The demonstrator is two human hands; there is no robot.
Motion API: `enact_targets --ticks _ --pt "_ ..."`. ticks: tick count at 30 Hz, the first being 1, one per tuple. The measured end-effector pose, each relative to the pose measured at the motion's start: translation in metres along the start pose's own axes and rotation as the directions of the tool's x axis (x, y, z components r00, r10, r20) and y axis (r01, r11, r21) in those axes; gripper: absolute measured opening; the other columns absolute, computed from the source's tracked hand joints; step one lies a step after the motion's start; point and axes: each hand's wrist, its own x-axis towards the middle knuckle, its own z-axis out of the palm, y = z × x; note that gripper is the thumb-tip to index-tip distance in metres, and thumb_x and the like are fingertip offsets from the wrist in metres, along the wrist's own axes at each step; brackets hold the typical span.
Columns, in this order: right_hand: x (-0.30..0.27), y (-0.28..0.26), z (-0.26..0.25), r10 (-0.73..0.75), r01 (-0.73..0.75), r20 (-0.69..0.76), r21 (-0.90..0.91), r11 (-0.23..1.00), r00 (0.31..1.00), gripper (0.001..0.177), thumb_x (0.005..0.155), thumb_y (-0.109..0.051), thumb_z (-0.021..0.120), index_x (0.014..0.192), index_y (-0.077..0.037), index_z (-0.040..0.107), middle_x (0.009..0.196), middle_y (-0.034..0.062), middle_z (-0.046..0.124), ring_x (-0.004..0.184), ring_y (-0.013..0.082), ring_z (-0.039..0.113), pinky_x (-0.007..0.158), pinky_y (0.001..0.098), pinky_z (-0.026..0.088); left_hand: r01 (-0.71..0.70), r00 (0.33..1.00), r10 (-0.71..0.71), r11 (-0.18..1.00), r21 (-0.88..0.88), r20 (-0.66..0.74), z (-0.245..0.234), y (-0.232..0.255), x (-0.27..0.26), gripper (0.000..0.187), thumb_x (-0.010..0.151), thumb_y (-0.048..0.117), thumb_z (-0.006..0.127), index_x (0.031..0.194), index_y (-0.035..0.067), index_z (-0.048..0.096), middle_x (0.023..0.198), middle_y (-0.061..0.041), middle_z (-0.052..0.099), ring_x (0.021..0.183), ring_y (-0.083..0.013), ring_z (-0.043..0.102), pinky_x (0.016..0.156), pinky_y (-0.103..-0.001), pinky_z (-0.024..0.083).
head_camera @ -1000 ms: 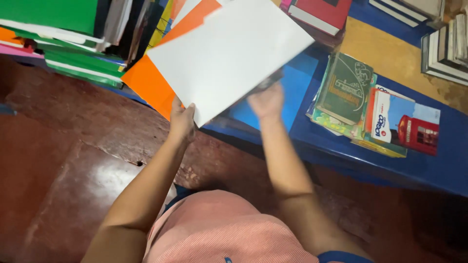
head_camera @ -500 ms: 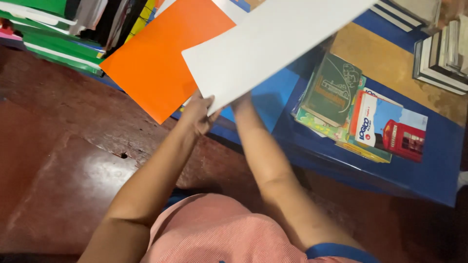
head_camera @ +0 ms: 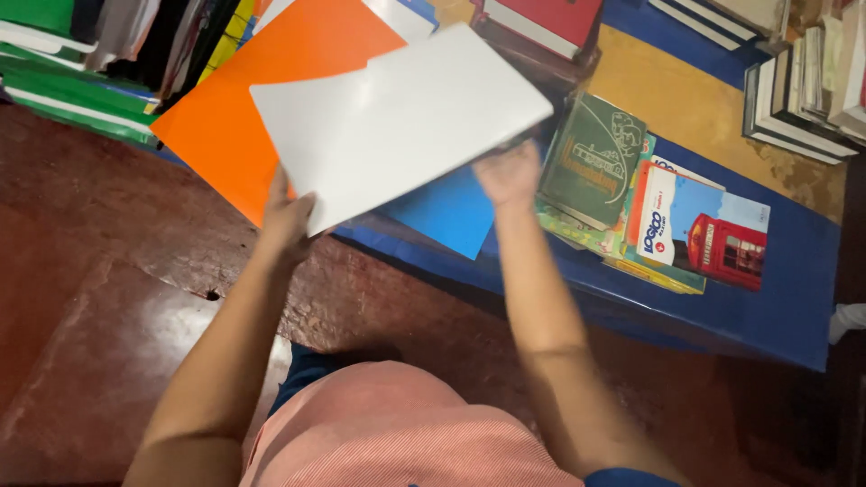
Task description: Cleaning dust off several plastic folders using a cloth.
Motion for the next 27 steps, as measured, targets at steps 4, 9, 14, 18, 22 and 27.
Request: enact_targets --ticks 4,9,14,18,22,27 --pt "0.012 -0.047 0.004 -0.01 0.01 0.007 0.007 1.0 1.0 0.045 0.089 -0.046 0.06 0.108 -0.008 0.073 0.106 0.015 0.075 0.103 0.0362 0.069 0.093 0.0536 0.053 0.088 0.996 -0.088 0.995 -0.04 -0.015 -0.043 -0.038 0.015 0.073 0.104 0.005 0.052 0.164 0.032 0.018 0.135 -0.041 0.051 0.105 -0.0501 0.064 0.076 -0.065 0.058" --pt "0.031 -0.008 -0.002 -0.003 0.003 0.022 0.012 1.0 1.0 0.045 0.089 -0.047 0.061 0.108 -0.008 0.072 0.106 0.0149 0.074 0.103 0.036 0.069 0.092 0.0537 0.054 0.127 0.991 -0.122 0.987 -0.093 0.063 -0.038 -0.046 0.014 0.073 0.1 0.004 0.057 0.161 0.033 0.029 0.125 -0.031 0.061 0.084 -0.0405 0.073 0.05 -0.051 0.063" --pt "0.033 0.085 -0.01 0.012 -0.013 0.037 0.014 1.0 0.999 0.046 0.09 -0.048 0.061 0.109 -0.007 0.072 0.106 0.0149 0.074 0.102 0.0358 0.069 0.091 0.0538 0.054 0.07 0.996 -0.057 0.978 -0.195 0.073 0.017 -0.028 0.007 0.075 0.1 0.004 0.055 0.162 0.032 0.024 0.124 -0.025 0.064 0.084 -0.0341 0.075 0.051 -0.047 0.066" --pt "0.003 0.108 -0.026 0.007 -0.008 0.055 0.02 1.0 0.998 0.047 0.09 -0.049 0.061 0.109 -0.007 0.072 0.106 0.0149 0.074 0.102 0.0356 0.069 0.091 0.0539 0.054 -0.11 0.993 0.093 0.956 -0.271 -0.075 0.024 -0.05 0.035 0.079 0.103 0.003 0.057 0.163 0.034 0.016 0.125 -0.029 0.066 0.088 -0.0384 0.075 0.066 -0.052 0.069" --pt "-0.053 0.082 0.023 -0.093 0.087 0.085 0.07 0.994 0.992 0.038 0.093 -0.045 0.063 0.113 -0.014 0.073 0.118 0.0101 0.073 0.118 0.0324 0.064 0.111 0.0522 0.043 -0.242 0.968 0.214 0.937 -0.251 -0.133 0.044 -0.05 0.024 0.079 0.104 0.0 0.052 0.163 0.033 0.012 0.141 -0.032 0.057 0.108 -0.0417 0.074 0.081 -0.054 0.067" --pt "-0.072 0.046 -0.022 -0.475 0.293 -0.283 -0.501 0.814 0.834 0.029 0.091 -0.015 0.079 0.118 -0.013 0.068 0.106 0.0091 0.074 0.099 0.0304 0.072 0.093 0.0471 0.058 -0.475 0.879 0.476 0.876 0.081 0.006 0.107 -0.034 -0.037 0.084 0.089 -0.016 0.056 0.159 -0.006 0.01 0.157 -0.043 0.018 0.141 -0.0593 0.035 0.113 -0.064 0.04"
